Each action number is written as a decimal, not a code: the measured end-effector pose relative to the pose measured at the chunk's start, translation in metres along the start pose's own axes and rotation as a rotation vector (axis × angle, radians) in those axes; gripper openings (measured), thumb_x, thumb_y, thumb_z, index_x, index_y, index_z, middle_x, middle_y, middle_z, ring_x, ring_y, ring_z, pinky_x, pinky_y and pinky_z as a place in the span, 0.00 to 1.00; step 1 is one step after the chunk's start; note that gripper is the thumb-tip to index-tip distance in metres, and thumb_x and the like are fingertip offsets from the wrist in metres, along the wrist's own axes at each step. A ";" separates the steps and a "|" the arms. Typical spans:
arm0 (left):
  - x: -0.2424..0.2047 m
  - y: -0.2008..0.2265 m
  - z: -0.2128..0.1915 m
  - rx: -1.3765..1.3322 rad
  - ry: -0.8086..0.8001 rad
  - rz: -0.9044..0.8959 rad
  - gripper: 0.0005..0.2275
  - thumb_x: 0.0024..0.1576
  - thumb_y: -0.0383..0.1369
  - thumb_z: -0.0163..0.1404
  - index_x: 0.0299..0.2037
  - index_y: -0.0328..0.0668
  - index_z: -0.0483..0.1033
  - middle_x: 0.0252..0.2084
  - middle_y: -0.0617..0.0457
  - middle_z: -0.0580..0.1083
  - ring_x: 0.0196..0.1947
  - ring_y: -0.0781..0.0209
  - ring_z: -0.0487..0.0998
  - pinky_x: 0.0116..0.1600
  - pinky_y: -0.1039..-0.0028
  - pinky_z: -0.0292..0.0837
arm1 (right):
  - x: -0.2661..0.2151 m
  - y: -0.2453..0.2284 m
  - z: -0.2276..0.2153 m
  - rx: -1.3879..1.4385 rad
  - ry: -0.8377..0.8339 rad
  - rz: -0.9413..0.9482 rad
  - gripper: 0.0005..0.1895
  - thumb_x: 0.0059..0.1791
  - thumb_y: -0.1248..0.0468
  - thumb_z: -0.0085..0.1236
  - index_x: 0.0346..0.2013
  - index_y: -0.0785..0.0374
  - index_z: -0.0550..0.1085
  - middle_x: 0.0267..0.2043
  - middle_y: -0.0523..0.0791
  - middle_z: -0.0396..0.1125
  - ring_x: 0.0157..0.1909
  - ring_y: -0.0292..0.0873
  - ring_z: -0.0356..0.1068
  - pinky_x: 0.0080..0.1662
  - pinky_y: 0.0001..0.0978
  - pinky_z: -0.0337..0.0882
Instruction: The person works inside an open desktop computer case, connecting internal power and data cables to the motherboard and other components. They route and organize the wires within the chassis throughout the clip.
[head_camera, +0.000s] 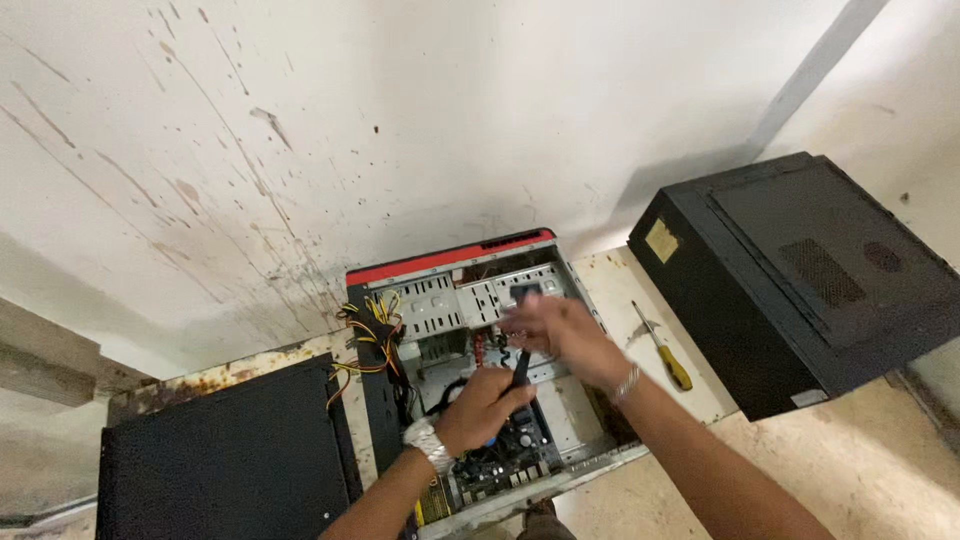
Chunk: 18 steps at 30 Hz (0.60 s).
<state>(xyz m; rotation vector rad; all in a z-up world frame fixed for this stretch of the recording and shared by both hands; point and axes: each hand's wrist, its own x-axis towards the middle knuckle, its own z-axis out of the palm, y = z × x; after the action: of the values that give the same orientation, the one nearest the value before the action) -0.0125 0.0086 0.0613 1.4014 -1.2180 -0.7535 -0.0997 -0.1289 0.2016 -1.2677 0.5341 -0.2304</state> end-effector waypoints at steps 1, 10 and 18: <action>-0.002 -0.001 -0.010 -0.064 -0.061 -0.074 0.26 0.71 0.44 0.46 0.16 0.52 0.62 0.10 0.60 0.55 0.10 0.71 0.47 0.20 0.73 0.51 | -0.001 0.014 -0.012 -0.238 -0.110 -0.175 0.34 0.55 0.48 0.50 0.61 0.78 0.69 0.63 0.65 0.66 0.63 0.68 0.69 0.59 0.61 0.73; -0.005 0.035 -0.049 -0.175 0.014 -0.096 0.15 0.69 0.37 0.49 0.34 0.34 0.78 0.21 0.48 0.70 0.21 0.63 0.65 0.31 0.65 0.64 | -0.006 0.066 -0.042 -1.200 -0.278 -0.859 0.21 0.56 0.71 0.51 0.64 0.73 0.64 0.42 0.55 0.68 0.36 0.55 0.75 0.33 0.49 0.77; -0.018 0.048 -0.028 -0.036 0.259 -0.301 0.19 0.70 0.40 0.41 0.41 0.29 0.78 0.19 0.54 0.66 0.20 0.67 0.63 0.30 0.70 0.58 | 0.033 0.078 -0.081 -1.779 -0.316 -1.201 0.26 0.53 0.68 0.58 0.66 0.63 0.65 0.42 0.49 0.63 0.39 0.50 0.72 0.40 0.45 0.75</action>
<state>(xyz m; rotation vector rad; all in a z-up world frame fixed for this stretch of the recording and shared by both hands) -0.0039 0.0397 0.1099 1.6173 -0.7997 -0.7650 -0.1217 -0.1884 0.1036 -3.2003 -0.6400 -0.5697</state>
